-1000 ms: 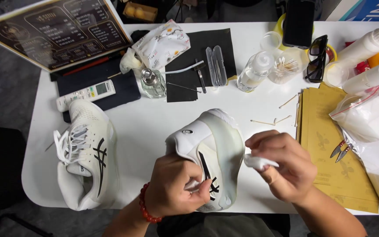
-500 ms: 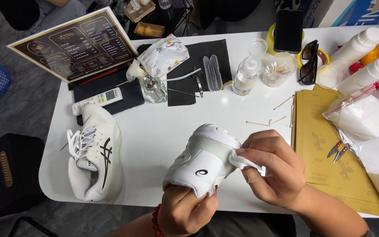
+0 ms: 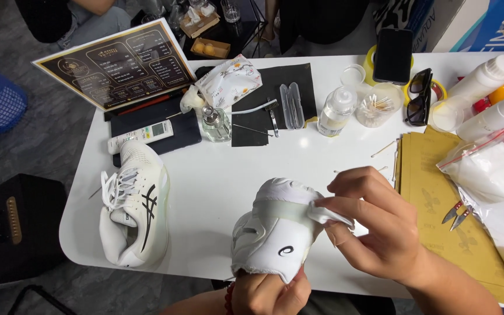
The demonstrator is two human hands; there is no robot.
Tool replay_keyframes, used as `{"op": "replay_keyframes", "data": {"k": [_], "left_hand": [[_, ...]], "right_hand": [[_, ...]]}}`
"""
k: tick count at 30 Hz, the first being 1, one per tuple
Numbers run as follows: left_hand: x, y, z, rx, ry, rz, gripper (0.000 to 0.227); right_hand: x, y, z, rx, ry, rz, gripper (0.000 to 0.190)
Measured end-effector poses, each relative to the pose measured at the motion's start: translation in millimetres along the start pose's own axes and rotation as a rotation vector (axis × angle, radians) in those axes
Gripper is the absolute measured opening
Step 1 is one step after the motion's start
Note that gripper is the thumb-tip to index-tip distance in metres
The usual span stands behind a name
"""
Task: The recorder cleans a pair of white sneakers using a cloth and a cleaning solution.
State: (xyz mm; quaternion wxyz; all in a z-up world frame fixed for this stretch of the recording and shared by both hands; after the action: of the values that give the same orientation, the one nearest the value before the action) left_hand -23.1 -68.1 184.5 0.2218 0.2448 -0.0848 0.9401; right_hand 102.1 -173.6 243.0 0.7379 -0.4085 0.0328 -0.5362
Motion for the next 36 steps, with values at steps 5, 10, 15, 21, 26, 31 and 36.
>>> {"op": "replay_keyframes", "data": {"k": [5, 10, 15, 21, 26, 31, 36], "left_hand": [[-1.0, 1.6, -5.5, 0.031, -0.021, -0.009, 0.003], [1.4, 1.5, -2.7, 0.065, 0.03, -0.017, 0.004], [3.3, -0.4, 4.6, 0.126, 0.003, -0.048, 0.009], [8.2, -6.0, 6.8, 0.14, -0.013, -0.092, 0.018], [7.1, -5.8, 6.9, 0.121, -0.016, -0.067, 0.02], [11.8, -13.1, 14.8, 0.158, 0.034, 0.02, 0.023], [5.8, -21.4, -8.0, 0.228, 0.023, 0.05, 0.035]], "right_hand": [[-3.4, -8.1, 18.8, 0.02, -0.097, -0.029, 0.029], [-0.6, -1.9, 12.8, -0.027, -0.075, 0.028, 0.028], [-12.2, -12.6, 26.6, 0.016, -0.159, -0.05, 0.028], [-5.1, -2.7, 7.2, 0.032, -0.095, 0.038, 0.031], [-10.5, -9.3, 19.4, 0.057, -0.145, -0.041, 0.032], [-15.1, -3.3, 7.3, 0.086, -0.146, -0.031, 0.035], [-19.4, 0.6, -1.4, 0.169, -0.129, -0.093, 0.045]]}}
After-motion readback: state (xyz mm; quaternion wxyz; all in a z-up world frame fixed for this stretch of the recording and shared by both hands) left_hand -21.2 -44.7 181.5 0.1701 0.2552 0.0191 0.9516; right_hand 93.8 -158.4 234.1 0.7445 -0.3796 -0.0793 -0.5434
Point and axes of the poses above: each hand's wrist, its own z-axis towards the middle knuckle, its own x-axis out of the back of the hand, y = z × x, the point moved 8 cm from there along z, towards the middle knuckle, and after that the axes turned 14 degrees about z, right-handed, at the moved point
